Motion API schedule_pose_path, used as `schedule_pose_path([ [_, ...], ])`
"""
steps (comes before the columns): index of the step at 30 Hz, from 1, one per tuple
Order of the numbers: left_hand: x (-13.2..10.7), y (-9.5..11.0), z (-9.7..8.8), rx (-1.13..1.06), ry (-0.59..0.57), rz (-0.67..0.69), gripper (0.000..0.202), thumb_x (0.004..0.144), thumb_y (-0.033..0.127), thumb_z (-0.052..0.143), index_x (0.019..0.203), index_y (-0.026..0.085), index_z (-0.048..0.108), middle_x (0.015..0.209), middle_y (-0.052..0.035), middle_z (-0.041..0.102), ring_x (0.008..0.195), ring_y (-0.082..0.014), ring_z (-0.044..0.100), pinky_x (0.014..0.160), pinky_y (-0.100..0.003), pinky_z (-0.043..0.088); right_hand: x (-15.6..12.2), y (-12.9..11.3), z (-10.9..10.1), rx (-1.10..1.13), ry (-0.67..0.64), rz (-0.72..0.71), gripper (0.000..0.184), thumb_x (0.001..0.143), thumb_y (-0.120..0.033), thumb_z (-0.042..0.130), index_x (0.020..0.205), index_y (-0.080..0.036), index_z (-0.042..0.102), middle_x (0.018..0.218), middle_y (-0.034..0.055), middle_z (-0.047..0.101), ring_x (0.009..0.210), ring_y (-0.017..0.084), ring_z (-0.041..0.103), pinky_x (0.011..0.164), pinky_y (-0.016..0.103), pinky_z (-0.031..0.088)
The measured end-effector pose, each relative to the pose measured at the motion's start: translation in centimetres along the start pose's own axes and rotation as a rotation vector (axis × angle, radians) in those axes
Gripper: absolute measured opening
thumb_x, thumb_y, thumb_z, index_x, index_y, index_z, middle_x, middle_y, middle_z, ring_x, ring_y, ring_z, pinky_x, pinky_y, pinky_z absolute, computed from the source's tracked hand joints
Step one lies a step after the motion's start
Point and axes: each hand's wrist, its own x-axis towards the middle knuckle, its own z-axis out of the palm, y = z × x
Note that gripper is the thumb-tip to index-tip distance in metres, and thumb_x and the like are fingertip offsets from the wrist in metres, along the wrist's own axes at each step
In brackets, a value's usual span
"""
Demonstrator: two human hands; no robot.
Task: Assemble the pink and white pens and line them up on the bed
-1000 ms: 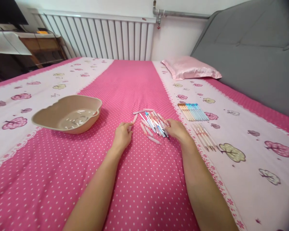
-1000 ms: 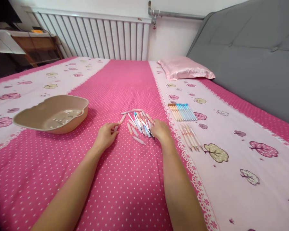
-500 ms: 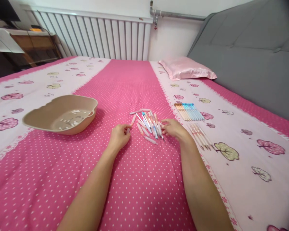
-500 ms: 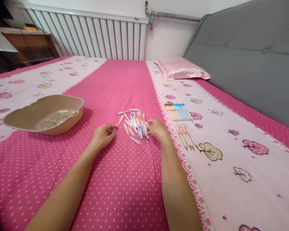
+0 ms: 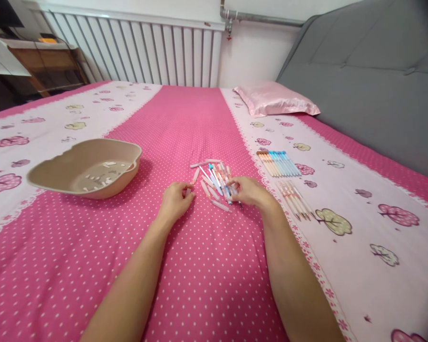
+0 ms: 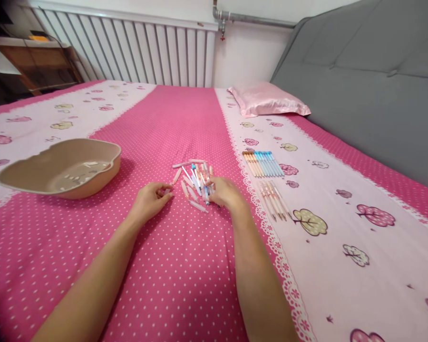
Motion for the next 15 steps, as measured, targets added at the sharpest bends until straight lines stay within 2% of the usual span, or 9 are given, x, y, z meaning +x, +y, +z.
schedule_pose_path([
  [5,0.0,-0.1,0.2,-0.004,0.010,0.020,0.029,0.076,0.024,0.056,0.098,0.013,0.070,0.085,-0.0068,0.066,0.075,-0.0177,0.059,0.075,-0.029,0.046,0.1,-0.1,0.4,-0.029,-0.042,-0.042,0.062,0.061,-0.024,0.077,0.121,-0.023,0.060,0.096,0.0036,0.066,0.080,0.019,0.061,0.067,0.024,0.042],
  [8,-0.1,-0.2,0.4,-0.005,0.046,0.048,0.028,0.076,0.023,0.056,0.098,0.013,0.069,0.087,-0.0077,0.065,0.079,-0.0186,0.059,0.078,-0.030,0.046,0.1,-0.2,0.5,-0.033,-0.035,-0.049,0.056,0.063,-0.023,0.076,0.117,-0.021,0.063,0.098,0.0060,0.066,0.086,0.021,0.061,0.072,0.026,0.043],
  [12,-0.1,-0.3,0.6,-0.023,0.102,0.111,0.026,0.077,0.023,0.054,0.096,0.014,0.069,0.092,-0.0090,0.065,0.084,-0.0206,0.060,0.081,-0.032,0.047,0.0,-1.1,1.0,-0.001,0.125,-0.082,0.042,0.077,-0.016,0.059,0.119,-0.022,0.061,0.111,0.0081,0.063,0.096,0.020,0.060,0.081,0.027,0.044],
  [15,-0.2,-0.2,0.7,-0.051,0.127,0.188,0.025,0.079,0.024,0.052,0.096,0.014,0.068,0.097,-0.0098,0.065,0.090,-0.0227,0.060,0.086,-0.036,0.046,0.2,-2.3,1.8,-0.006,0.216,-0.232,0.037,0.085,-0.011,0.046,0.117,-0.021,0.062,0.117,0.0083,0.061,0.105,0.019,0.057,0.089,0.029,0.041],
])
